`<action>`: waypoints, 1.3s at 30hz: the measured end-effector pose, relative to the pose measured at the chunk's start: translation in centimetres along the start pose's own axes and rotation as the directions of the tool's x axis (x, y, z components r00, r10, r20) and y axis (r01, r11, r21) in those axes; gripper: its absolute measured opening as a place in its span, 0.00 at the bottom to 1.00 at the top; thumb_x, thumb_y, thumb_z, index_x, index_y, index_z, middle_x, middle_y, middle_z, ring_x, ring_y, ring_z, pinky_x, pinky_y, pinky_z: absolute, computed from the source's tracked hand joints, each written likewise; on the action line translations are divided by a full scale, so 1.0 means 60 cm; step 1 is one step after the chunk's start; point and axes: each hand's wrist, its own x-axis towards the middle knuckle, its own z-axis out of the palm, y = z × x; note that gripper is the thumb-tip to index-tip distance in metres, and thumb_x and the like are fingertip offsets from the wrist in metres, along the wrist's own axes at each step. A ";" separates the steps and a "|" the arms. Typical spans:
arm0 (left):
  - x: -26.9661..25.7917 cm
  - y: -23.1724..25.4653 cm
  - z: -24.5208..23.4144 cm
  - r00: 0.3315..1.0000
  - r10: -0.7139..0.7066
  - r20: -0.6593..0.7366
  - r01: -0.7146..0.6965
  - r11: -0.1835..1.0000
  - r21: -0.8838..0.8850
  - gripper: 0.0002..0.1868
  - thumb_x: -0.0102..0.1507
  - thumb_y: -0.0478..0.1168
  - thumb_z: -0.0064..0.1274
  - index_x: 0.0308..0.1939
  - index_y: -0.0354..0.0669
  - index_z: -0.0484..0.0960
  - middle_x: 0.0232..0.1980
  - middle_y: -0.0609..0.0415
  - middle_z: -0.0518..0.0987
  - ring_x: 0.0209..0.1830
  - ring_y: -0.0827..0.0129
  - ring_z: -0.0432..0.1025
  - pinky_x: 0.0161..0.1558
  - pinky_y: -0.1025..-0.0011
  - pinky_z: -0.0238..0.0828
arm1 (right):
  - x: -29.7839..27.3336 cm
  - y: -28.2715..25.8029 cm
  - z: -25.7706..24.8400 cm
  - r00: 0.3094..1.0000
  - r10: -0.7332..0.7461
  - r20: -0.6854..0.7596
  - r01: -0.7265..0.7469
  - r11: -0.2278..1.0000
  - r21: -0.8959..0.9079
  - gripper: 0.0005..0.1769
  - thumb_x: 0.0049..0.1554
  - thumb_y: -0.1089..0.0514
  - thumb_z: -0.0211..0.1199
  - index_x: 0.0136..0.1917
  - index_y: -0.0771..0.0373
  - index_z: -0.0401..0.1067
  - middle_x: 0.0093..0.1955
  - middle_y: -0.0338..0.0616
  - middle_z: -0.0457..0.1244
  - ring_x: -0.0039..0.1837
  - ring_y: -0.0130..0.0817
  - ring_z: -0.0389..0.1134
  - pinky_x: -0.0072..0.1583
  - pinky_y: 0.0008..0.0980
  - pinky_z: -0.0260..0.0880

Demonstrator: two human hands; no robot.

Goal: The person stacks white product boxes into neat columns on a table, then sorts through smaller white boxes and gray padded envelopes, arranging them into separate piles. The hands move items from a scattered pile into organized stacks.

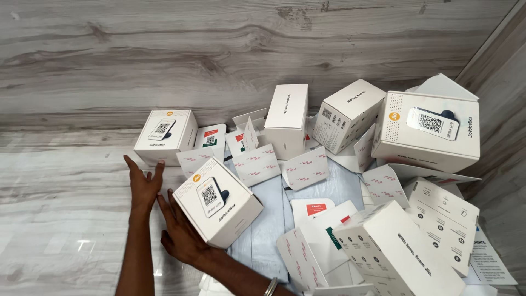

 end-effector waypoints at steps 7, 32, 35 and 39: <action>-0.076 -0.029 -0.081 1.000 0.021 -0.011 -0.022 0.993 -0.112 0.46 0.69 0.55 0.53 0.84 0.42 0.50 0.75 0.32 0.66 0.70 0.51 0.67 0.63 0.58 0.69 | -0.024 -0.070 -0.065 0.956 -0.041 0.292 -0.058 0.944 0.324 0.53 0.60 0.53 0.60 0.85 0.65 0.30 0.79 0.75 0.44 0.76 0.66 0.51 0.72 0.54 0.57; -0.379 0.126 0.029 0.908 0.226 0.352 -0.173 0.969 -0.177 0.68 0.56 0.36 0.64 0.79 0.53 0.21 0.79 0.39 0.56 0.76 0.50 0.59 0.69 0.53 0.62 | -0.119 -0.004 -0.232 0.926 0.317 -0.203 -0.302 0.948 0.103 0.58 0.56 0.36 0.64 0.81 0.74 0.39 0.77 0.67 0.43 0.76 0.62 0.47 0.73 0.54 0.55; -0.378 0.131 0.011 0.923 0.230 0.310 -0.181 0.967 -0.177 0.62 0.56 0.35 0.64 0.81 0.53 0.32 0.79 0.42 0.60 0.74 0.51 0.63 0.66 0.53 0.66 | -0.123 -0.013 -0.228 0.928 0.308 -0.208 -0.274 0.945 0.178 0.56 0.57 0.37 0.64 0.80 0.74 0.41 0.78 0.67 0.45 0.77 0.60 0.47 0.73 0.53 0.55; -0.373 0.127 -0.037 0.950 0.148 0.273 -0.118 0.985 -0.125 0.57 0.55 0.35 0.63 0.81 0.53 0.45 0.76 0.45 0.67 0.67 0.54 0.71 0.61 0.54 0.73 | -0.135 -0.039 -0.206 0.937 0.295 -0.187 -0.258 0.946 0.198 0.57 0.56 0.35 0.62 0.80 0.74 0.40 0.79 0.68 0.45 0.78 0.59 0.46 0.74 0.53 0.55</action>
